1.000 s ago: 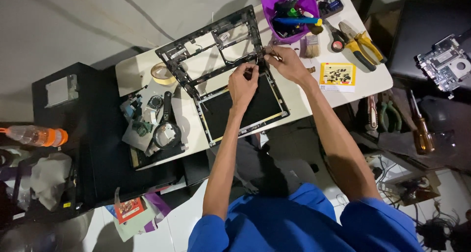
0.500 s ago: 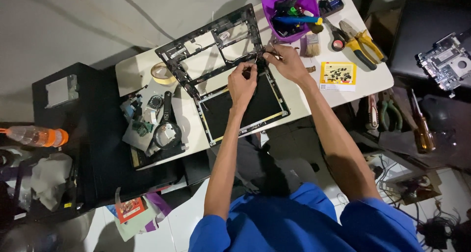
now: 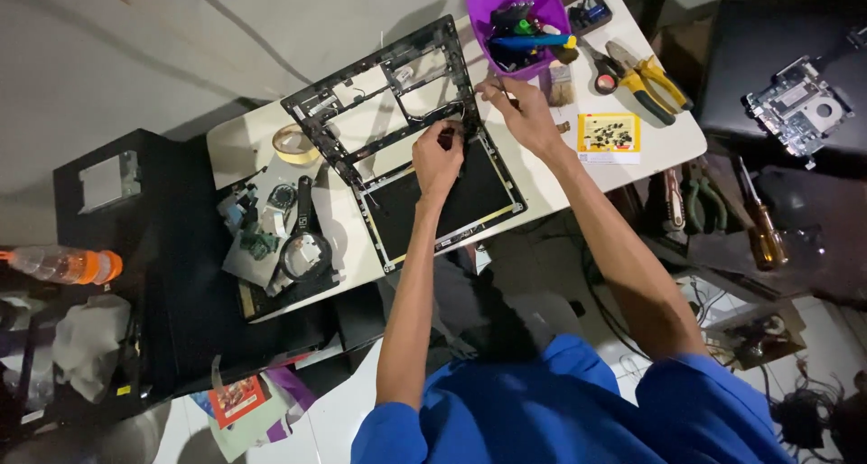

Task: Routing and securing internal laptop cables through the hinge and screen frame

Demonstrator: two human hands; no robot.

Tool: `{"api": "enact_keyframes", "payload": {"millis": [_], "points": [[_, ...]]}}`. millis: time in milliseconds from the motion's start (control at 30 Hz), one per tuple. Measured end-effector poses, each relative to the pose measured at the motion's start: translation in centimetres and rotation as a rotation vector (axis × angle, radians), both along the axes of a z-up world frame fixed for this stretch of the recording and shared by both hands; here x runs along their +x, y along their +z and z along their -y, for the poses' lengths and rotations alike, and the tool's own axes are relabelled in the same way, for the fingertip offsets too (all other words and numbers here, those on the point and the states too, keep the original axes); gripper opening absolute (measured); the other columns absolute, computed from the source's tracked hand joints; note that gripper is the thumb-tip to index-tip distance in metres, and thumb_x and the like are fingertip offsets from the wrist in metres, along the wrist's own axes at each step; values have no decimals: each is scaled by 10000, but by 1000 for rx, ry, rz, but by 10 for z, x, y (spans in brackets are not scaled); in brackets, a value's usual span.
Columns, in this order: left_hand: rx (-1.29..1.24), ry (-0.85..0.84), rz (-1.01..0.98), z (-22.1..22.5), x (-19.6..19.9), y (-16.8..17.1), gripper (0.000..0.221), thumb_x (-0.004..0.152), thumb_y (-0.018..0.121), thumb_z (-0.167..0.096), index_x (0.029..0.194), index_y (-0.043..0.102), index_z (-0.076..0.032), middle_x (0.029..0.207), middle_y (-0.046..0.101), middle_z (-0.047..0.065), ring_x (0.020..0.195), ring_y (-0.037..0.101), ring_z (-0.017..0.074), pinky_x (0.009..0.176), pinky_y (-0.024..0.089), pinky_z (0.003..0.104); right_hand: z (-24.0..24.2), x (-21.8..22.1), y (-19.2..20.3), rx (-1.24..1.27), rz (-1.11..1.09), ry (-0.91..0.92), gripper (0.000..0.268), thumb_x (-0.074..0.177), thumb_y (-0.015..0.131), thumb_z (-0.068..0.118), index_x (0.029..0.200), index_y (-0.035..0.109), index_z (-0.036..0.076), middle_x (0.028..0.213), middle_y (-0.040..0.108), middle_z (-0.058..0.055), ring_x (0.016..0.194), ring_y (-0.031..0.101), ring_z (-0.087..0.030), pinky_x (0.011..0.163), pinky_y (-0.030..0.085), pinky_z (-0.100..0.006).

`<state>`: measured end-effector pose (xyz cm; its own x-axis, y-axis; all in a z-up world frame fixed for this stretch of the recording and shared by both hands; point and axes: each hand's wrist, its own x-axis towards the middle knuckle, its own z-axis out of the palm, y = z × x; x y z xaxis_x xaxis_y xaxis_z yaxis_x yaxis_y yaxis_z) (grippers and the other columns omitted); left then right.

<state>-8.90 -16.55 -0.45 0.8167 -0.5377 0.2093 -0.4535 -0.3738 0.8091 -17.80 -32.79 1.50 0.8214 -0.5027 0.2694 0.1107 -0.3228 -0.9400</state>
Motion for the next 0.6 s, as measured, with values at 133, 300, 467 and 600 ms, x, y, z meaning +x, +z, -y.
{"api": "enact_keyframes", "payload": {"millis": [133,300,467,600], "points": [[-1,-24,-25,0,0,2,253,937,640,-79,1167,714,-2,1054,738,264,1044,717,494,863,601,606,-8,-8,1,-341,15,-107,95,1038,663,91,1054,741,40,943,742,-174,863,712,-400,685,577,-513],[-29,-59,-33,0,11,-7,229,928,654,-58,1134,741,-10,1032,749,256,1032,719,500,857,594,611,-30,-23,-11,-608,-234,-226,133,957,710,205,1015,762,98,931,751,-123,810,729,-411,643,583,-566],[-40,-124,-52,0,27,-21,181,981,688,-151,1106,760,-41,959,762,201,993,749,418,825,613,509,-47,-30,-18,-542,-354,-268,142,948,718,232,1058,762,152,954,759,-47,902,751,-351,717,616,-540],[4,-110,-58,0,25,-21,171,960,712,-159,1087,775,-64,933,772,189,969,757,403,803,620,491,-55,-33,-24,-430,-313,-295,174,959,724,219,1106,758,132,998,743,-94,915,750,-368,724,607,-577]]}}
